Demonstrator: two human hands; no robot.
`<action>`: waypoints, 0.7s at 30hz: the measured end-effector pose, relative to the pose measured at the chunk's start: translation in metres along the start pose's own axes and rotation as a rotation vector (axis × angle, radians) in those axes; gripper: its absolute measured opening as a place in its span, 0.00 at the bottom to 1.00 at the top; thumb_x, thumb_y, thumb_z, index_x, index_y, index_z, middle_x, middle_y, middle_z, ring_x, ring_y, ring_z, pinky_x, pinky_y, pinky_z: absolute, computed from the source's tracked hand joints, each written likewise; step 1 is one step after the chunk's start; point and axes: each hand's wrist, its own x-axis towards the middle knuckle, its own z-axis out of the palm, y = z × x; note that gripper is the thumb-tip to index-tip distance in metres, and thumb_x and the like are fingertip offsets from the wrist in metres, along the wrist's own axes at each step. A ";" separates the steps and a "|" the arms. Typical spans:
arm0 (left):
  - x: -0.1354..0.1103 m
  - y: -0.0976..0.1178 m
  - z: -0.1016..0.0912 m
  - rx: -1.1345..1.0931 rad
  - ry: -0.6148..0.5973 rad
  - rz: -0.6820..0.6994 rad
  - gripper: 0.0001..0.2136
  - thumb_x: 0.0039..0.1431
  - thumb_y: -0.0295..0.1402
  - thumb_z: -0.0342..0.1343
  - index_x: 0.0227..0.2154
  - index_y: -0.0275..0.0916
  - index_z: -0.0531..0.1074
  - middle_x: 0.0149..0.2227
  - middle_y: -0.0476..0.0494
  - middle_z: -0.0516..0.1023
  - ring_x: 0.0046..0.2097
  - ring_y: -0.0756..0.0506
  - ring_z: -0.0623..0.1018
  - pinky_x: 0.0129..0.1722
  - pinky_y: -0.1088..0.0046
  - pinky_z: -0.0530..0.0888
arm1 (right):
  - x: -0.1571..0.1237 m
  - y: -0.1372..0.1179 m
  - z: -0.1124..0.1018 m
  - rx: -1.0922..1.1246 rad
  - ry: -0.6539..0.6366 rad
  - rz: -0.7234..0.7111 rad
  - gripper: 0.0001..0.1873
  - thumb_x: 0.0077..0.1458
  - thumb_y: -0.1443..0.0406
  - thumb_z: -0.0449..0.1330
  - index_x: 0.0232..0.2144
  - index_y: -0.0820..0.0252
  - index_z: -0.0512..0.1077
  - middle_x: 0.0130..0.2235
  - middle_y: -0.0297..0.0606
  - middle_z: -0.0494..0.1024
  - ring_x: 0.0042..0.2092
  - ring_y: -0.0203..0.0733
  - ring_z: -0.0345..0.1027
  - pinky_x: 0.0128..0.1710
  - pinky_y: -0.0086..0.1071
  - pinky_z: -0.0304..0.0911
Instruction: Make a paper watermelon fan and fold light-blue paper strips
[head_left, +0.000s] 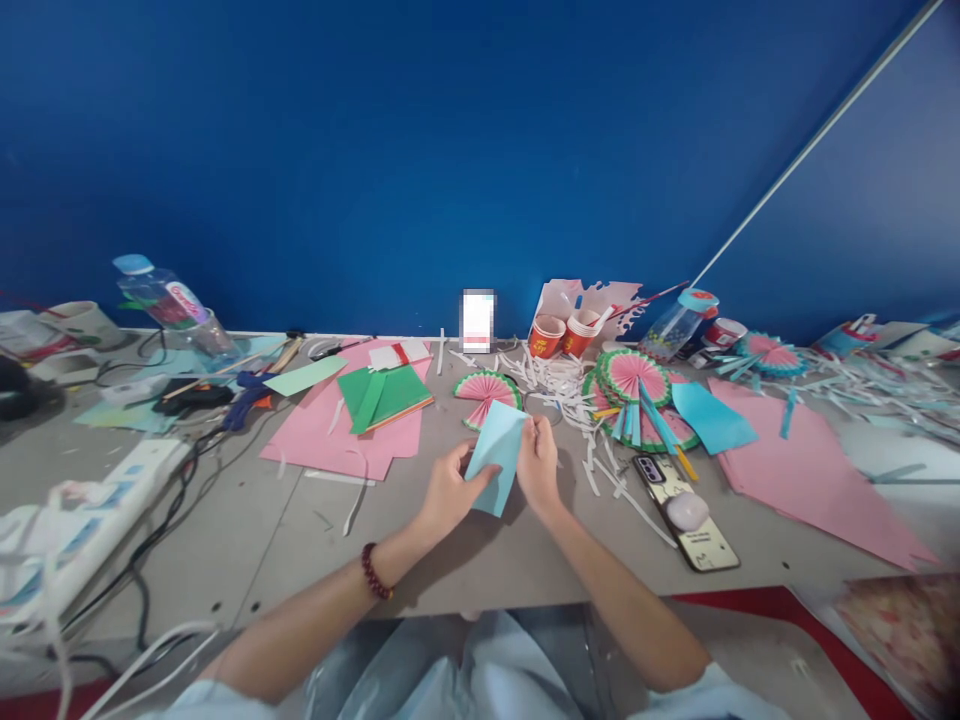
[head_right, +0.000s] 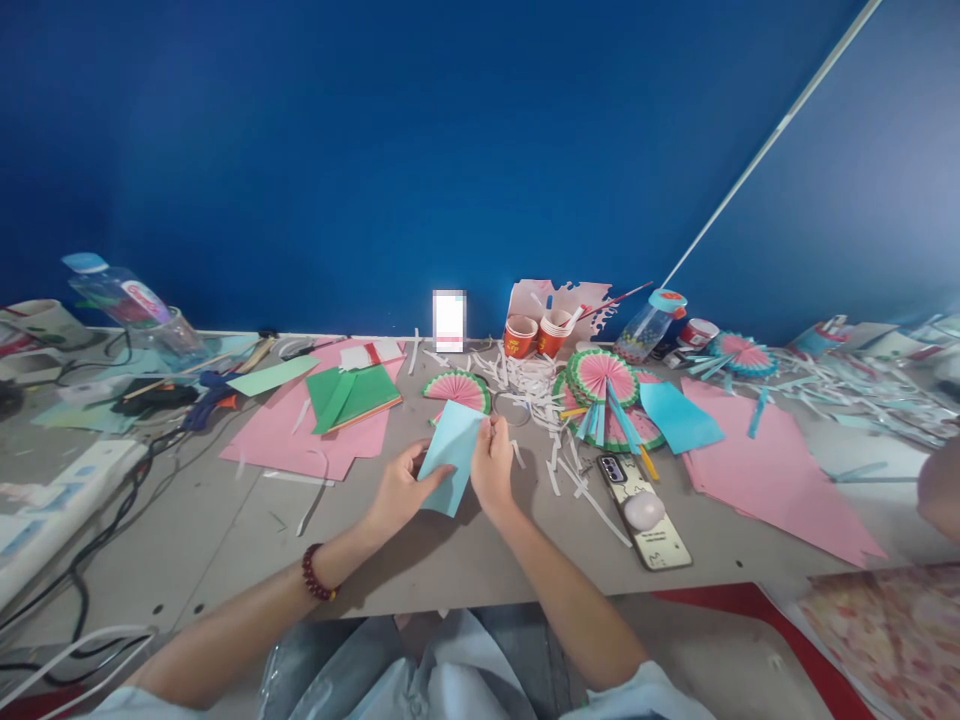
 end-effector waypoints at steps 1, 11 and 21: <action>-0.001 -0.002 0.002 -0.003 0.010 0.018 0.18 0.48 0.37 0.60 0.42 0.35 0.71 0.37 0.42 0.78 0.37 0.43 0.76 0.35 0.72 0.72 | 0.000 0.000 0.001 -0.009 0.009 0.001 0.13 0.59 0.54 0.45 0.28 0.55 0.58 0.23 0.28 0.59 0.24 0.35 0.53 0.26 0.29 0.51; -0.006 -0.009 0.010 -0.176 -0.008 -0.002 0.19 0.46 0.39 0.62 0.39 0.34 0.73 0.36 0.40 0.79 0.37 0.43 0.77 0.35 0.71 0.73 | 0.002 0.000 0.000 -0.118 0.072 -0.075 0.12 0.59 0.56 0.44 0.32 0.56 0.60 0.25 0.32 0.65 0.26 0.38 0.59 0.28 0.30 0.54; 0.000 0.000 0.006 -0.296 -0.052 -0.264 0.16 0.37 0.44 0.66 0.24 0.34 0.76 0.19 0.49 0.75 0.22 0.51 0.71 0.24 0.76 0.70 | 0.021 0.005 -0.016 -0.269 0.231 -0.145 0.19 0.61 0.53 0.42 0.33 0.60 0.63 0.24 0.34 0.67 0.26 0.40 0.61 0.29 0.31 0.55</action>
